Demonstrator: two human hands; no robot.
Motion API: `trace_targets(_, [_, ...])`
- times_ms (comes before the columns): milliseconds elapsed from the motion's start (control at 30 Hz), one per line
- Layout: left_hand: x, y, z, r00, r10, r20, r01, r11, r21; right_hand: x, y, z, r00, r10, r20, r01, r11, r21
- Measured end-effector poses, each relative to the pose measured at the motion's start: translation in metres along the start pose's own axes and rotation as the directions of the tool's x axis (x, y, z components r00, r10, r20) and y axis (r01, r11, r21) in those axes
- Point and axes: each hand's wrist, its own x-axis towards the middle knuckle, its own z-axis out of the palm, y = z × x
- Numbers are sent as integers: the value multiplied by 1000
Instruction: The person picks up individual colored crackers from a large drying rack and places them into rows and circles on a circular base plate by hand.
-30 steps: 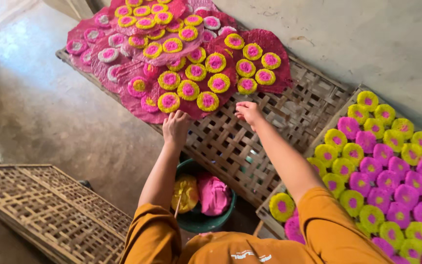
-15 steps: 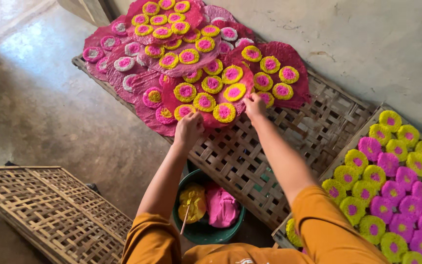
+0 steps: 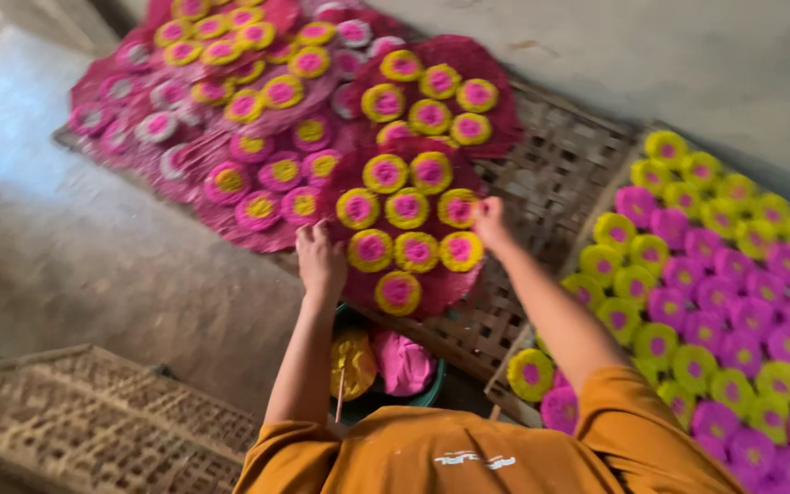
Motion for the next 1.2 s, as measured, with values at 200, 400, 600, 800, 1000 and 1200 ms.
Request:
trace_targets(200, [12,2,13,998,-26,50,41,938,-344,-19,-53,-15,921,-359,-152,303,904,-303])
trace_targets(400, [13,103,-28,916,102,387,250,609,-753,-49,-153,-116,997,-63,-44,59,994,-91])
trace_targets(600, [-44,278,22,681,580,448,76,553,-830,-134,-148,-350,940,-153,-304,47,944,-328])
trace_targets(800, [-148,505,96,467,868,169,-157,270,-950,-291,-118,-623,752,-351,-557,-264,614,-743])
trace_targets(1000, [-179,534,114,407,884,229,20,243,-970,-433,-105,-694,519,-355,-778,-505,607,-614])
trace_targets(1200, [-88,383,157,668,652,359,-101,558,-824,-323,-67,-557,749,31,-662,-313,897,-312])
